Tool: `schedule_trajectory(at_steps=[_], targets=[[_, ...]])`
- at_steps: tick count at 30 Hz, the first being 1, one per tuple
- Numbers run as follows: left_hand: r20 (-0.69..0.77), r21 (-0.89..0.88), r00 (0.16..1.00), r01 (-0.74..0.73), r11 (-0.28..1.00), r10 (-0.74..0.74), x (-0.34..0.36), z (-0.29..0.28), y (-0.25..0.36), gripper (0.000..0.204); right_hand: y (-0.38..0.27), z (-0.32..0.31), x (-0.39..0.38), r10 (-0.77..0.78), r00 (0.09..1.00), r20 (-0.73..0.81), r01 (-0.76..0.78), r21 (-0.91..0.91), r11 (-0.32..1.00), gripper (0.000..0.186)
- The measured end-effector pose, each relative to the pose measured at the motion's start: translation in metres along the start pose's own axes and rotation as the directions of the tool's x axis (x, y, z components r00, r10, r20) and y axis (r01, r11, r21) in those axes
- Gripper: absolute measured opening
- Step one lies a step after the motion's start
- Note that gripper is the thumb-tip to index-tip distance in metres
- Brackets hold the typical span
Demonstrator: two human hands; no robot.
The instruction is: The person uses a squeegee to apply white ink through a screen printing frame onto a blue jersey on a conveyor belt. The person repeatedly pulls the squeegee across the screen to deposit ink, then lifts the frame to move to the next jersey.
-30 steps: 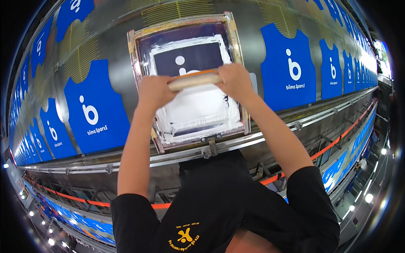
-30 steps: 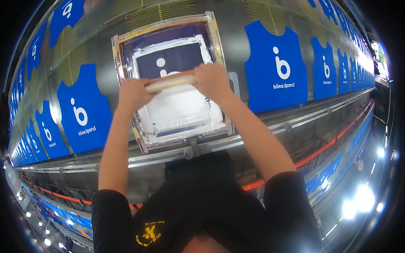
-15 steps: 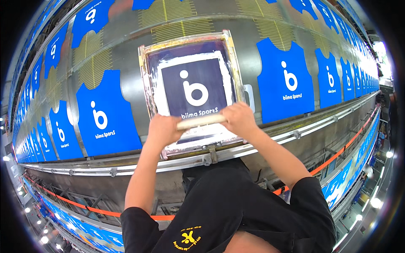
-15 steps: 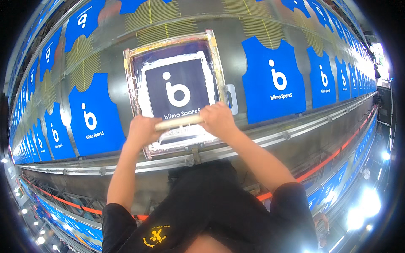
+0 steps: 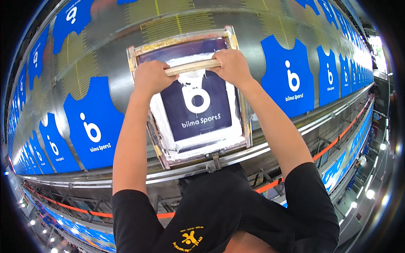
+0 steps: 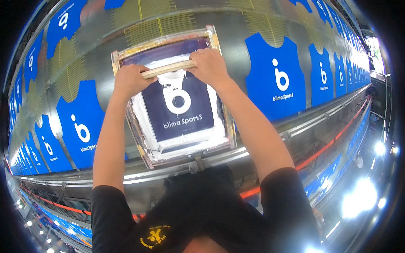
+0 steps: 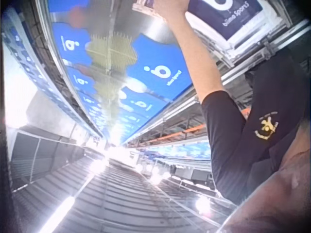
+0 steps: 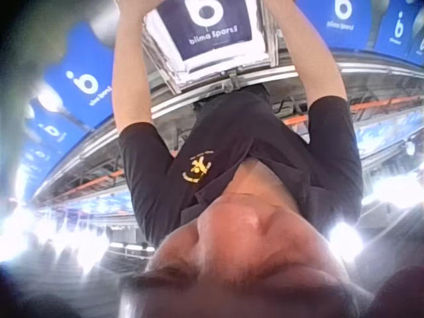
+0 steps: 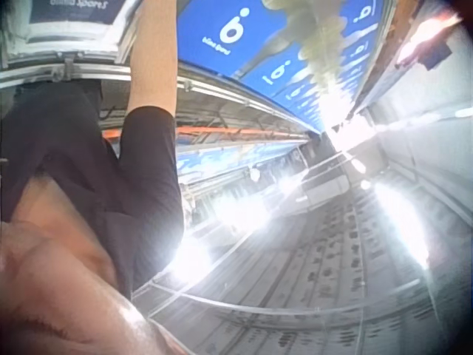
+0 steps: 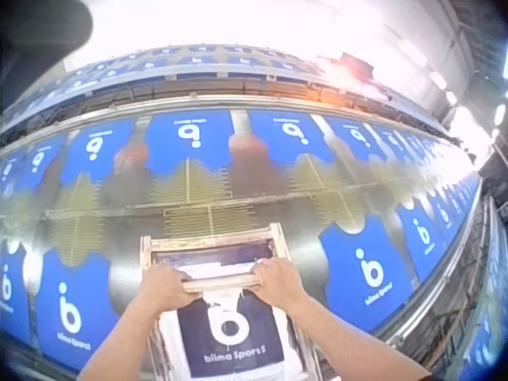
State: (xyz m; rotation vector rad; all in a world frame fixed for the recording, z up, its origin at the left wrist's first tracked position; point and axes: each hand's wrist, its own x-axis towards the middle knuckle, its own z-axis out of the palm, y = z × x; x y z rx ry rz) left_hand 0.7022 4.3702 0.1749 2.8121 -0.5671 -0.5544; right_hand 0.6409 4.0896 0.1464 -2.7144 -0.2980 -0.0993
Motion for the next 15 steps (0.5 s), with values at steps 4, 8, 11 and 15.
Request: schedule_trajectory(at_steps=[4,8,11,15], targets=[[0.083,-0.049,0.996,0.043,0.998,-0.039,-0.039,0.013,0.011,0.043,-0.013,0.000,-0.045,-0.015,1.000,0.019,0.015,0.025,1.000,0.030],[0.097,-0.026,0.995,0.015,1.000,-0.012,-0.117,0.047,0.032,0.044,-0.036,0.004,-0.126,-0.091,0.996,-0.005,0.091,-0.014,0.996,0.028],[0.026,-0.025,0.999,-0.036,0.999,0.036,-0.189,0.076,0.052,0.044,-0.060,0.001,-0.200,-0.103,0.995,0.009,0.102,0.020,0.995,0.025],[-0.055,-0.093,0.997,-0.067,0.993,0.062,-0.237,0.088,0.066,0.044,-0.085,-0.013,-0.253,-0.054,0.998,0.031,0.051,0.098,0.994,0.042]])
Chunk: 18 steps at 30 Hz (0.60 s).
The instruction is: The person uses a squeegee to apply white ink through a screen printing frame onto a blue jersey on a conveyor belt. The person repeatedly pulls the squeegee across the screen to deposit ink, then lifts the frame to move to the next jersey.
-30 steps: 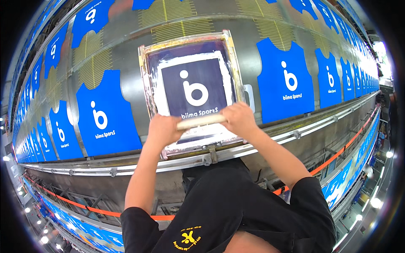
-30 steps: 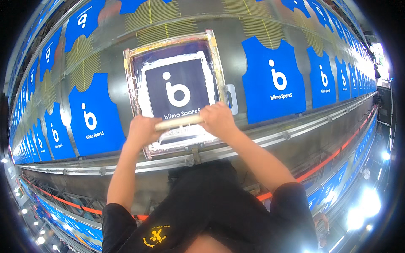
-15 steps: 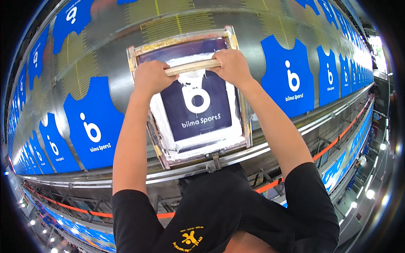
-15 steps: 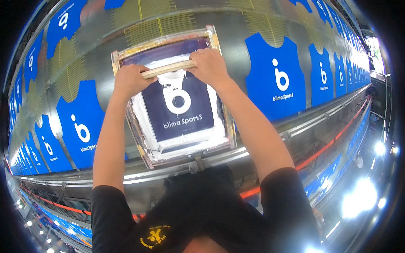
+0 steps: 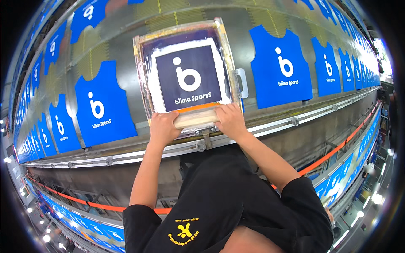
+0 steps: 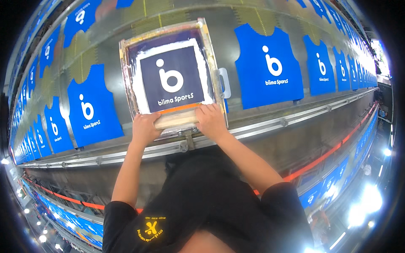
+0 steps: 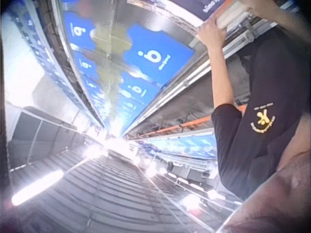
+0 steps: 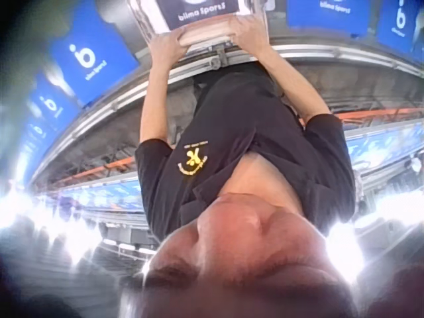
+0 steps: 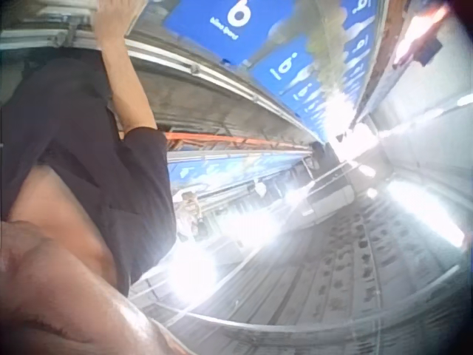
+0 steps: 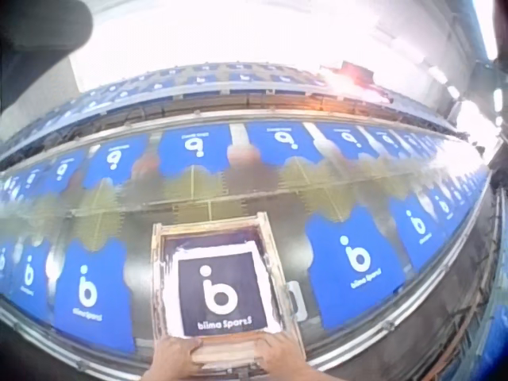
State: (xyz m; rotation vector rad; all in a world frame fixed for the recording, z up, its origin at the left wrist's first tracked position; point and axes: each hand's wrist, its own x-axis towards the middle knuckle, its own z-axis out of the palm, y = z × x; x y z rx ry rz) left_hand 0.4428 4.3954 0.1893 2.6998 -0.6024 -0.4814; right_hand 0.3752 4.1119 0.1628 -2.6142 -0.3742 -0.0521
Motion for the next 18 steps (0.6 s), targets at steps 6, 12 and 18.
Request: schedule_trajectory(at_steps=[6,12,18], targets=[[-0.086,0.144,0.965,-0.233,0.962,0.247,-0.004,0.012,0.026,0.051,0.046,-0.031,0.006,0.244,0.940,-0.240,-0.184,0.245,0.952,0.059],[0.241,-0.032,0.958,-0.150,0.988,0.154,0.016,0.005,0.027,0.028,0.105,-0.017,0.025,0.683,0.702,-0.203,-0.534,0.485,0.692,0.056],[0.112,0.026,0.964,-0.247,0.969,0.242,0.116,-0.052,-0.006,0.022,0.129,0.002,0.064,0.749,0.644,-0.158,-0.593,0.515,0.619,0.053]])
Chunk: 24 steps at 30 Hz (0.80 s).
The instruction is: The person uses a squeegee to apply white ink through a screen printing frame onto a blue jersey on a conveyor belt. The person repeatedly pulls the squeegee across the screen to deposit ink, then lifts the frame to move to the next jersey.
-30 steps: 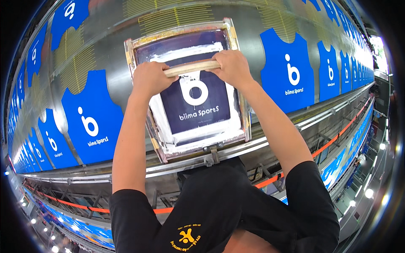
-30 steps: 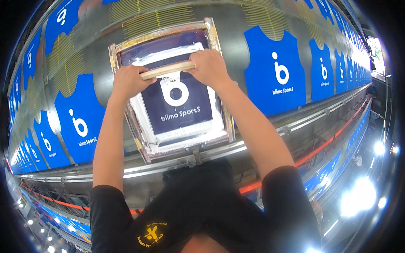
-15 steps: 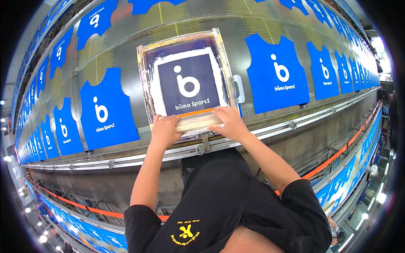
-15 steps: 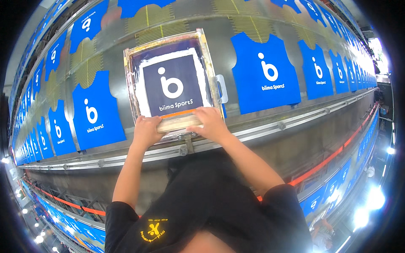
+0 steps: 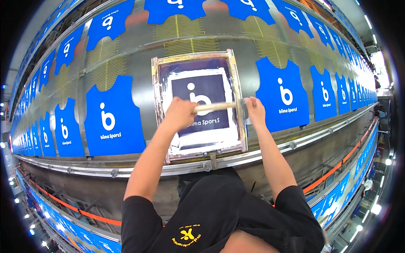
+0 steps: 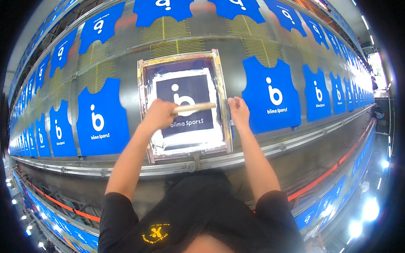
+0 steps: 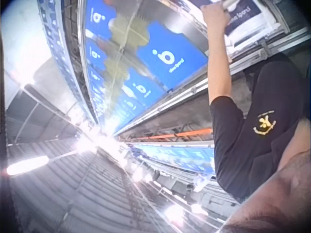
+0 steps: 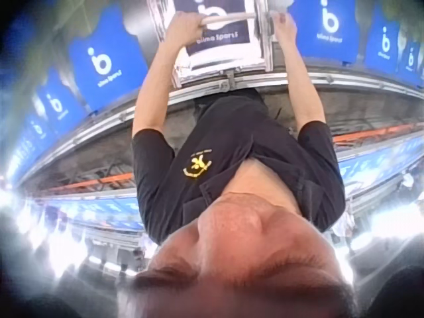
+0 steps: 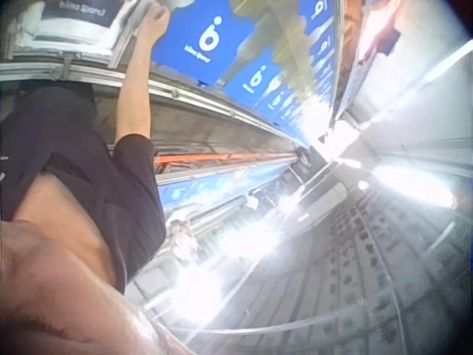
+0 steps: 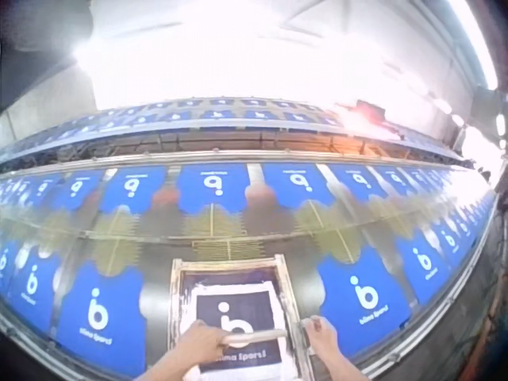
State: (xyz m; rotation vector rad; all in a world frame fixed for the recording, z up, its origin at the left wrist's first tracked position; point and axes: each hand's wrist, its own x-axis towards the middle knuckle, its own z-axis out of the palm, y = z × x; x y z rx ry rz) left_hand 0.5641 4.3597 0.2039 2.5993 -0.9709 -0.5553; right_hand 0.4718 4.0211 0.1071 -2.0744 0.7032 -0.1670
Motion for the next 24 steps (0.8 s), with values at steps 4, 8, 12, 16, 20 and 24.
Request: schedule_trajectory(at_steps=[4,8,12,16,20,24], targets=[[-0.050,0.044,0.998,-0.021,0.999,0.023,0.077,-0.036,-0.049,0.025,-0.016,0.002,0.006,0.305,0.912,0.275,-0.382,0.292,0.877,0.047],[-0.085,0.003,0.995,0.051,0.999,-0.051,0.111,-0.040,-0.073,0.027,-0.032,-0.006,0.003,0.291,0.927,0.236,-0.344,0.226,0.911,0.044],[-0.138,-0.043,0.990,0.025,0.999,-0.031,0.095,-0.028,-0.069,0.029,-0.045,-0.010,0.001,0.212,0.965,0.154,-0.239,0.178,0.955,0.044],[-0.148,-0.036,0.989,0.024,0.999,-0.029,0.035,0.009,-0.038,0.037,-0.053,-0.013,0.000,0.246,0.959,0.140,-0.271,0.195,0.943,0.043],[-0.367,0.018,0.926,-0.089,0.996,0.089,-0.071,0.080,0.023,0.048,-0.053,-0.014,0.001,0.153,0.981,0.119,-0.178,0.238,0.955,0.040],[-0.502,0.028,0.861,-0.078,0.997,0.082,-0.141,0.119,0.072,0.054,-0.051,-0.011,0.001,0.108,0.994,0.029,-0.112,0.219,0.969,0.041]])
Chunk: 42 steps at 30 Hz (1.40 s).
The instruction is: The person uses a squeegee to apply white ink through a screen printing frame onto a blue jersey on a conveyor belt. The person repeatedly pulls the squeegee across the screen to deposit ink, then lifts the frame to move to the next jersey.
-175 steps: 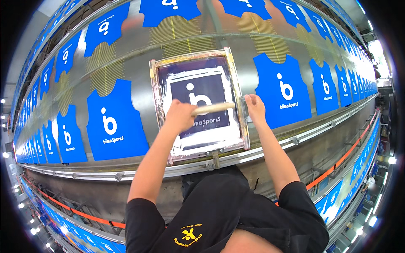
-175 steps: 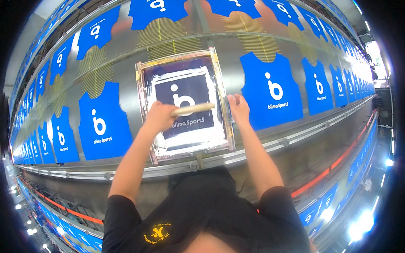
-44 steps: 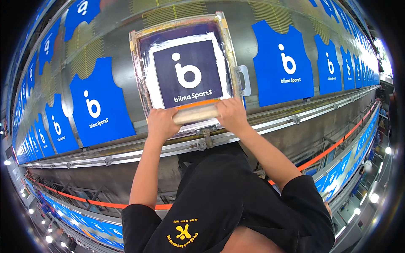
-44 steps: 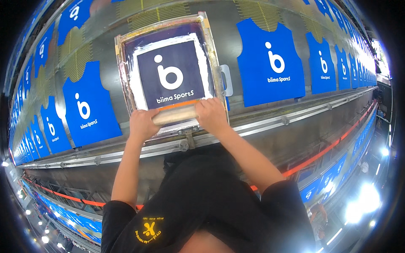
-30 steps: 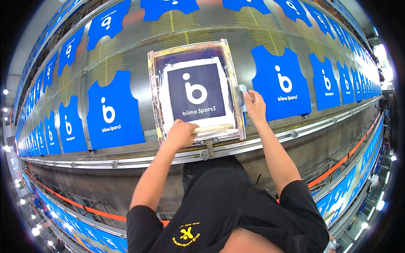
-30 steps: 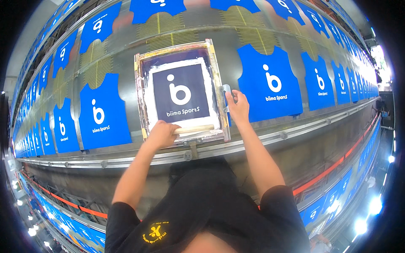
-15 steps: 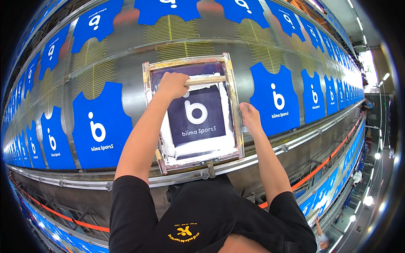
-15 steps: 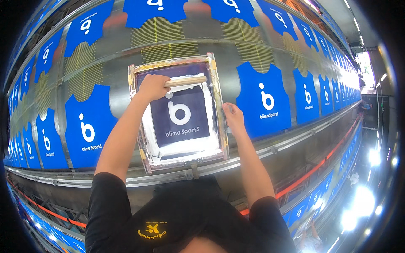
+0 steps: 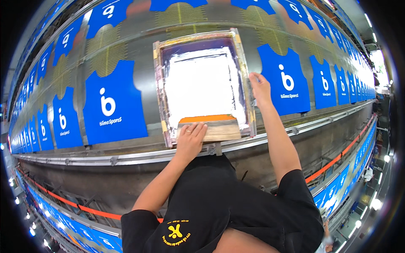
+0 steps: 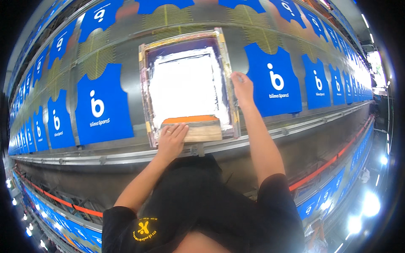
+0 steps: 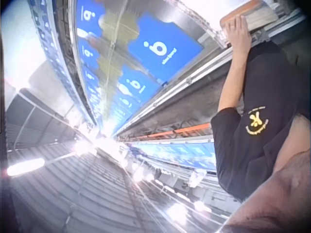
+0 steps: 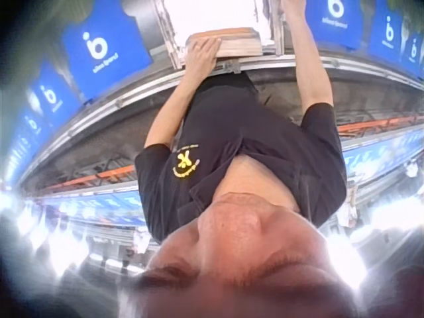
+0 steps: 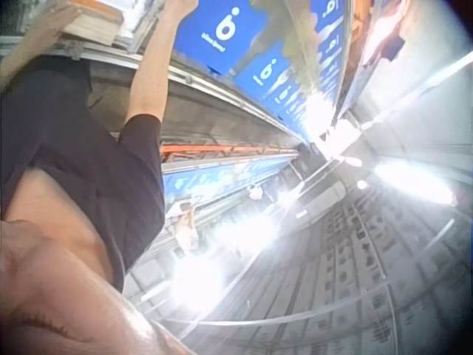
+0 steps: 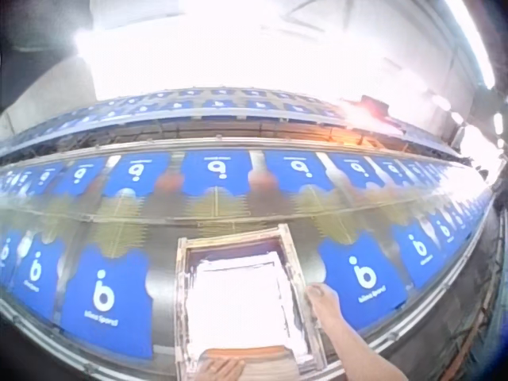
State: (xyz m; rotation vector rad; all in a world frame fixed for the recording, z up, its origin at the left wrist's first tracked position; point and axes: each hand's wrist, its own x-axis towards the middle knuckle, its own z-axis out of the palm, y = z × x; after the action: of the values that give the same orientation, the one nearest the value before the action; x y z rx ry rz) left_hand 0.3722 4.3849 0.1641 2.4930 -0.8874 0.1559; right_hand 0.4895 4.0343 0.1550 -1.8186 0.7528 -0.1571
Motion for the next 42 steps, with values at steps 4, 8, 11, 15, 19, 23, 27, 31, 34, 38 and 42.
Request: schedule_trajectory(at_steps=[4,8,11,15,19,23,27,31,34,38,42], targets=[[0.092,-0.098,0.995,0.036,0.995,-0.027,-0.005,-0.021,-0.005,0.053,-0.013,0.004,-0.014,-0.273,0.949,-0.160,0.246,-0.172,0.954,0.039],[0.225,-0.112,0.972,0.092,0.989,-0.065,-0.021,-0.070,-0.044,0.054,-0.033,0.040,-0.050,-0.096,0.989,-0.108,0.093,-0.033,0.995,0.040],[0.276,-0.091,0.951,0.170,0.981,-0.139,-0.044,-0.107,-0.093,0.055,-0.041,0.112,-0.087,-0.128,0.987,-0.096,0.135,0.072,0.988,0.040],[0.348,-0.050,0.918,0.222,0.974,-0.191,-0.093,-0.166,-0.186,0.051,-0.046,0.229,-0.149,-0.112,0.993,-0.039,0.112,0.000,0.994,0.040],[0.332,-0.033,0.915,0.253,0.967,-0.228,-0.132,-0.212,-0.259,0.047,-0.059,0.325,-0.198,-0.173,0.976,-0.129,0.173,-0.014,0.985,0.034],[0.314,-0.040,0.928,0.225,0.974,-0.202,-0.179,-0.242,-0.325,0.048,-0.079,0.404,-0.246,-0.087,0.990,-0.107,0.088,0.005,0.996,0.030],[0.429,-0.003,0.888,0.184,0.983,-0.165,-0.208,-0.275,-0.372,0.052,-0.083,0.458,-0.280,0.039,0.998,-0.057,-0.047,-0.154,0.987,0.032],[0.401,-0.005,0.911,0.110,0.994,-0.099,-0.180,-0.282,-0.387,0.051,-0.067,0.453,-0.271,-0.158,0.979,-0.130,0.125,-0.231,0.965,0.034],[0.344,0.020,0.933,0.101,0.995,-0.102,-0.131,-0.283,-0.411,0.038,-0.064,0.450,-0.264,-0.212,0.970,-0.116,0.179,-0.243,0.953,0.035],[0.380,0.001,0.921,0.097,0.995,-0.090,-0.047,-0.277,-0.459,0.022,-0.060,0.449,-0.256,-0.096,0.991,-0.089,0.076,-0.208,0.975,0.031],[0.387,0.072,0.917,0.076,0.995,-0.098,0.017,-0.265,-0.500,0.026,-0.057,0.449,-0.257,-0.071,0.993,-0.097,0.051,-0.200,0.978,0.031]])
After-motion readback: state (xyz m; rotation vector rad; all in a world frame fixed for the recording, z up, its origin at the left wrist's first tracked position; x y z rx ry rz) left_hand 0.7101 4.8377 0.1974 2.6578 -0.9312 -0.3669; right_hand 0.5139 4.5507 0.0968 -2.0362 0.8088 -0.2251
